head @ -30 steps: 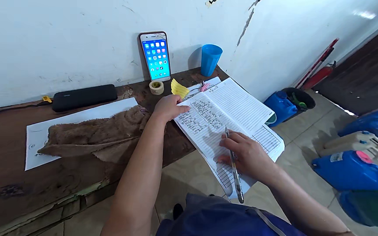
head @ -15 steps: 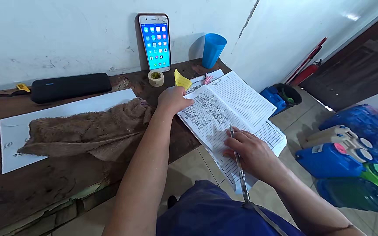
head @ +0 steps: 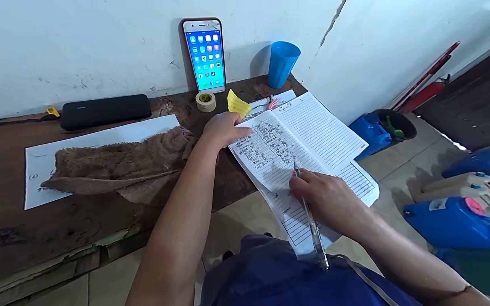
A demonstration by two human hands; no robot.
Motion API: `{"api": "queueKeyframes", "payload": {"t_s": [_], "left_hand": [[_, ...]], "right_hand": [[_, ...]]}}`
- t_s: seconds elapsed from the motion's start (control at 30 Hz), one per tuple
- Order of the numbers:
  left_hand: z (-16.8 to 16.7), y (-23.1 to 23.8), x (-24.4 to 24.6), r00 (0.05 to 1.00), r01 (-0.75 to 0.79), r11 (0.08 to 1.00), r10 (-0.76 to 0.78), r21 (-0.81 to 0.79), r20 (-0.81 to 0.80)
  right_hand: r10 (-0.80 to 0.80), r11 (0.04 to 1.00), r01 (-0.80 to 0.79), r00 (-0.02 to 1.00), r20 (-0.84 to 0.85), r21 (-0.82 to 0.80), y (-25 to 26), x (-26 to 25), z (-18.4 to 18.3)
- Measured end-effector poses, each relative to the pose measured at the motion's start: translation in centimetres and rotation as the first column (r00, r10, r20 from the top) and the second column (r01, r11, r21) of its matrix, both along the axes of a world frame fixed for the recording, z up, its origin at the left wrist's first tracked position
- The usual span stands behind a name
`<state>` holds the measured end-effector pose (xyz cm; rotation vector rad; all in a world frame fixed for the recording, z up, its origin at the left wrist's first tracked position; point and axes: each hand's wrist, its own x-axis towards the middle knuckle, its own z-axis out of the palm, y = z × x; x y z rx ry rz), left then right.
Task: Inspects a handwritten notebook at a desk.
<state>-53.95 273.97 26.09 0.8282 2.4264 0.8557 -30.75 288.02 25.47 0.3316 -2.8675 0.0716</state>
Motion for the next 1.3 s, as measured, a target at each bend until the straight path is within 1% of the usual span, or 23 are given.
{"api": "queueKeyframes", "payload": {"t_s": [0.13,0.33,0.53,0.77,0.97,1.03,1.07,1.1,1.13,1.17,1.2,1.23,1.27,1.3], "left_hand": [[-0.3,-0.1,-0.2,1.000,-0.019,0.999,0.019,0.046,0.012],[-0.3,-0.1,-0.2,0.999,-0.029,0.999,0.028,0.032,0.027],[-0.1,-0.1,-0.4,0.999,-0.015,1.000,0.014,0.021,0.035],[-0.1,0.0,-0.2,0.999,-0.035,0.999,0.035,0.012,0.040],[-0.1,0.1,-0.2,0.999,-0.027,1.000,0.027,-0.004,0.023],[-0.3,-0.1,-0.1,0.998,-0.053,0.997,0.052,0.048,0.026],[-0.3,-0.2,0.1,0.994,-0.091,0.991,0.084,0.097,0.066],[-0.3,-0.4,0.1,0.983,-0.140,0.979,0.120,0.150,0.137],[-0.4,-0.5,0.2,0.970,-0.185,0.964,0.147,0.192,0.193],[-0.6,-0.6,0.3,0.958,-0.223,0.949,0.171,0.223,0.232],[-0.7,-0.6,0.2,0.950,-0.241,0.938,0.175,0.249,0.260],[-0.8,-0.8,0.3,0.944,-0.244,0.931,0.165,0.271,0.285],[-1.0,-0.9,0.2,0.941,-0.239,0.925,0.146,0.297,0.304],[-1.4,-0.9,0.0,0.945,-0.229,0.920,0.133,0.317,0.298]], "right_hand": [[-0.026,1.000,0.026,1.000,0.018,0.008,-0.4,0.2,-0.1],[-0.014,0.999,0.014,1.000,0.010,0.036,-0.4,0.5,-0.3],[0.019,0.999,-0.013,0.992,-0.126,0.051,0.3,0.3,-1.3],[0.046,0.998,-0.041,0.991,-0.129,0.044,0.8,0.2,-1.2],[0.054,0.998,-0.051,0.981,-0.187,0.022,1.3,0.1,-1.8],[0.048,0.999,-0.053,0.974,-0.220,-0.015,1.6,0.0,-2.0],[0.037,0.997,-0.053,0.971,-0.238,-0.063,1.7,0.0,-2.0],[0.016,0.988,-0.052,0.971,-0.240,-0.145,1.9,0.0,-1.9],[-0.014,0.964,-0.045,0.976,-0.218,-0.262,2.3,0.0,-1.7],[-0.044,0.913,-0.030,0.984,-0.171,-0.407,2.9,0.0,-1.4],[-0.066,0.816,-0.006,0.992,-0.104,-0.578,3.6,-0.1,-1.0],[-0.077,0.660,0.027,0.996,-0.032,-0.751,4.4,-0.2,-0.8],[-0.090,0.438,0.078,0.995,0.042,-0.895,5.3,-0.5,-0.6],[-0.098,0.191,0.130,0.989,0.113,-0.973,6.2,-0.8,-0.4]]}}
